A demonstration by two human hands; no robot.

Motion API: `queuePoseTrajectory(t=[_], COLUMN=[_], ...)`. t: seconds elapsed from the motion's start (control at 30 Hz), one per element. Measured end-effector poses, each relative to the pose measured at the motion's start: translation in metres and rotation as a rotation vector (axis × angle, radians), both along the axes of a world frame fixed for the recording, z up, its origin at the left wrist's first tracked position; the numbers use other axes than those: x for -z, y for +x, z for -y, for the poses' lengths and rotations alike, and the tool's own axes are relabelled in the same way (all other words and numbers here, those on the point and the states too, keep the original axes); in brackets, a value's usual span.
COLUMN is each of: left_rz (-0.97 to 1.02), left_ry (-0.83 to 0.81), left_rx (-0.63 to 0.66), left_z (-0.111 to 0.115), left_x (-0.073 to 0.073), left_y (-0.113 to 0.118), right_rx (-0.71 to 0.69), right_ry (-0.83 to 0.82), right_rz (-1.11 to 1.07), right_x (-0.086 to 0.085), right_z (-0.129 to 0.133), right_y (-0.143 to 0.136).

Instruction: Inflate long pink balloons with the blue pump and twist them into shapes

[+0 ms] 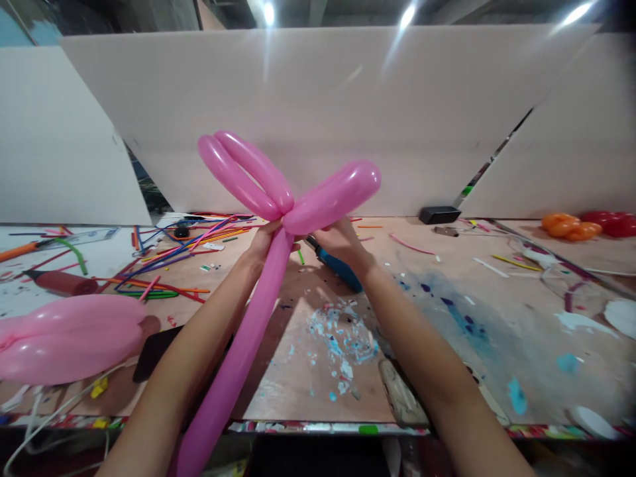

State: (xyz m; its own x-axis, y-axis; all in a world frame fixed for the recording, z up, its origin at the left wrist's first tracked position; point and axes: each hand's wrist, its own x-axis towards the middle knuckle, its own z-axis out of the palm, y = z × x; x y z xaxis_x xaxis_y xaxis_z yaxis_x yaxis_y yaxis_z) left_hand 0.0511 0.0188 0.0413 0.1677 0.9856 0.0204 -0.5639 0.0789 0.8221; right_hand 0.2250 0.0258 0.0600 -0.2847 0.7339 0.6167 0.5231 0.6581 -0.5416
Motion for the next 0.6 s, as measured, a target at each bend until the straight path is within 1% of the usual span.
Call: queuePoseTrajectory(t=[0.07,0.1,0.13,0.2,0.23,0.3,0.37,0.43,0.5,0.53,0.6], left_rz=[0.046,0.077,0.111,0.177,0.213,0.284,0.317,0.283,0.205,0.17,0.132], left_ry=[0.002,0.017,0.045,0.086,0.09,0.07,0.04,0.042,0.08,0.099,0.127], left_rx=[-0.01,-0.048,-0.109,-0.244,-0.315,-0.474,-0.613,-0.67,-0.684,-0.708,-0.762], left_z=[-0.001,-0.002,-0.004,-0.011,-0.015,-0.024,-0.032,-0.038,-0.041,-0.042,-0.042], left_x=[-0.003,-0.004,-0.005,-0.006,-0.006,-0.005,-0.003,0.0,0.004,0.005,0.009], left_y=[0.007,0.01,0.011,0.01,0.007,-0.002,-0.011,-0.017,-0.019,-0.019,-0.017], right_rx=[0.166,0.201,0.19,0.057,-0.024,-0.15,-0.248,-0.347,-0.42,-0.43,-0.394], right_ry=[0.058,0.05,0.027,-0.001,0.02,0.104,0.177,0.207,0.163,0.094,-0.086], right_rz=[-0.006,-0.008,-0.001,0.071,0.125,0.225,0.257,0.192,0.045,-0.067,-0.312], right_x=[0.001,0.002,0.003,0.006,0.008,0.012,0.016,0.021,0.026,0.029,0.035], right_z=[-0.003,-0.004,-0.004,-0.001,0.001,0.007,0.011,0.012,0.009,0.007,0.001], right_y=[-0.001,-0.002,-0.002,-0.002,-0.003,-0.007,-0.013,-0.021,-0.027,-0.03,-0.031])
